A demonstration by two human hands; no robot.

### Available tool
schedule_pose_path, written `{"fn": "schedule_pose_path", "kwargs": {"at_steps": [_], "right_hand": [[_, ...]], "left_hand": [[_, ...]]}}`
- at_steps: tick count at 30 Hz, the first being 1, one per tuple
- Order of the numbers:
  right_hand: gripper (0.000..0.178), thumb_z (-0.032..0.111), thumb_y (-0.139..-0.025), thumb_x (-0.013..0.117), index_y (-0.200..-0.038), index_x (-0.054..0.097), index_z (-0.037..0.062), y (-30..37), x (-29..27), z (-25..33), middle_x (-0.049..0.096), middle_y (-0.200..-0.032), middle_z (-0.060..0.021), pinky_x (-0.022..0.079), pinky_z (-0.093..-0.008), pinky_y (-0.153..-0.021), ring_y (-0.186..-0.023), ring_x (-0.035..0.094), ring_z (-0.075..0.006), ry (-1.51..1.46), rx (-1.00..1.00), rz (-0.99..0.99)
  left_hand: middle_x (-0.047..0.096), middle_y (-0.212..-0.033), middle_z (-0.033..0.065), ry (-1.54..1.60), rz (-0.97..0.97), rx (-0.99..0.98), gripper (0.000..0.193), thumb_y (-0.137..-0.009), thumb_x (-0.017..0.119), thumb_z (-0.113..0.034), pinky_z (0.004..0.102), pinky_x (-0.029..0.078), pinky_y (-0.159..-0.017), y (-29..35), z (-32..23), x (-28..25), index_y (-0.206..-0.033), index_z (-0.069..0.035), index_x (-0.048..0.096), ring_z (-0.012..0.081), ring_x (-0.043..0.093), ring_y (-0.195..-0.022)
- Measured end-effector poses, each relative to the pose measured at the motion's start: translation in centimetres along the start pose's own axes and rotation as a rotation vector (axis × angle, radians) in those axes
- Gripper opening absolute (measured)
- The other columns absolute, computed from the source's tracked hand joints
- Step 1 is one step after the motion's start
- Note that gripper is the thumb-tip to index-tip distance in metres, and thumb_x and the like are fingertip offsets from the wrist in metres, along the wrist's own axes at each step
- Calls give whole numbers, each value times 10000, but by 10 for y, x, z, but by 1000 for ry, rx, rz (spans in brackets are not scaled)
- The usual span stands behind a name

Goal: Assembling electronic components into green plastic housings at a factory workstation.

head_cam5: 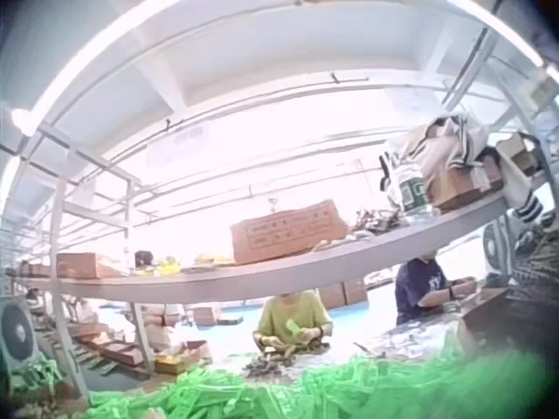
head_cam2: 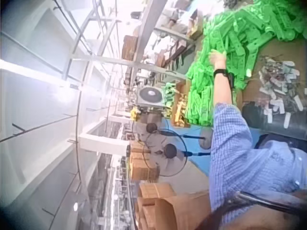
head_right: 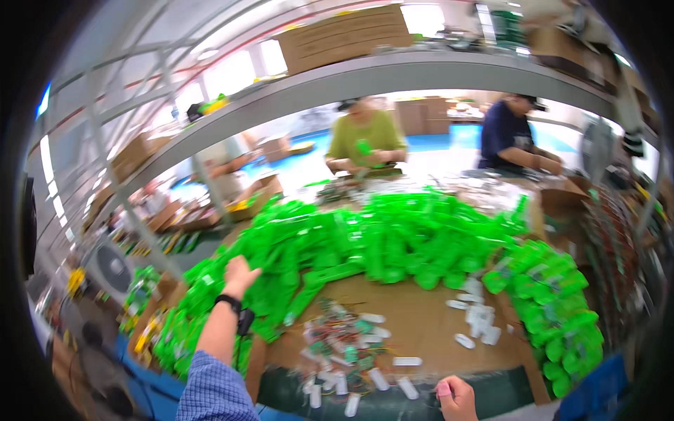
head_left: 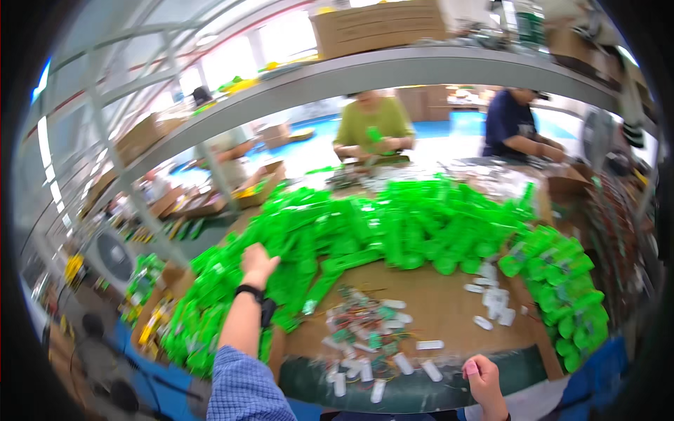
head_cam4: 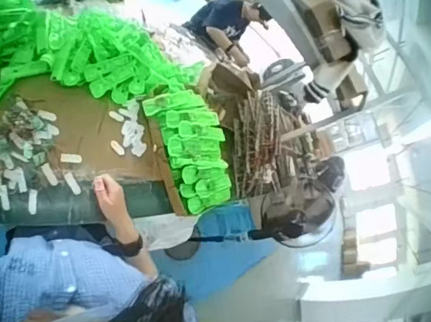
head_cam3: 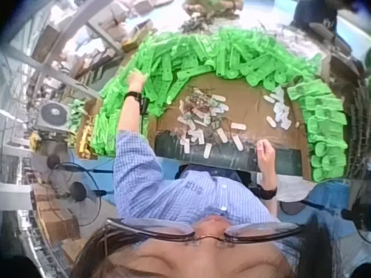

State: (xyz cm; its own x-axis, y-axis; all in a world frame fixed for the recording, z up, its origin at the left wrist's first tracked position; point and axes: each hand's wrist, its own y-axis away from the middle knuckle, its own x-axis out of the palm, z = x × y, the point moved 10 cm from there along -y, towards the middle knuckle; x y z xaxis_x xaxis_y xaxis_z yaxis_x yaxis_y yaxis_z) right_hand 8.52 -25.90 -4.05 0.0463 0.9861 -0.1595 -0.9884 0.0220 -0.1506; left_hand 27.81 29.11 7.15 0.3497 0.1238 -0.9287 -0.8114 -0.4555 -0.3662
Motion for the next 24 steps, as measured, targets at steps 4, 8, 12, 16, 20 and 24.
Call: {"fn": "schedule_pose_path", "kwargs": {"at_steps": [4,8,12,16,20,24], "right_hand": [[161,170,-763,595,-822,571,22,-10,-66,14,564,-722,-105,446,-303,-637,-684,563,-212,391,-40,-261],[224,162,-731,613,-906,570,29,-32,-81,14,578,-883,-114,438,-352,-745,-861,543,-277,604,-57,-159],[240,163,-726,617,-925,572,36,-57,-57,12,565,-950,-109,431,-364,-789,-919,521,-284,686,-167,-50],[267,146,-708,632,-944,572,37,-83,-39,-13,569,-947,-127,436,-373,-780,-895,532,-306,747,-186,-14],[258,102,-704,614,-951,580,35,-96,-34,-28,580,-921,-130,459,-377,-724,-846,555,-311,875,-154,26],[285,53,-722,581,-1006,571,44,-94,-40,-5,596,-847,-131,476,-356,-690,-778,582,-283,827,-248,-114]], "left_hand": [[480,-1178,162,-124,51,-50,789,-689,684,-404,413,435,-856,-17,24,51,-1261,11,333,293,476,-1080],[469,-1197,175,-133,214,-119,676,-719,666,-365,424,430,-863,-28,14,72,-1202,17,386,314,472,-1085],[594,-934,211,16,155,-29,453,-720,596,-338,446,460,-779,-49,13,73,-978,31,548,353,577,-882],[571,-812,158,736,429,-212,412,-737,523,-360,448,473,-716,-34,7,73,-901,18,546,329,576,-735],[550,-848,129,1380,577,-360,372,-786,482,-310,392,489,-649,18,-38,38,-992,0,485,276,586,-740],[526,-1039,193,1980,869,-286,347,-793,455,-171,390,448,-856,76,-119,-1,-1048,65,456,300,546,-942]]}}
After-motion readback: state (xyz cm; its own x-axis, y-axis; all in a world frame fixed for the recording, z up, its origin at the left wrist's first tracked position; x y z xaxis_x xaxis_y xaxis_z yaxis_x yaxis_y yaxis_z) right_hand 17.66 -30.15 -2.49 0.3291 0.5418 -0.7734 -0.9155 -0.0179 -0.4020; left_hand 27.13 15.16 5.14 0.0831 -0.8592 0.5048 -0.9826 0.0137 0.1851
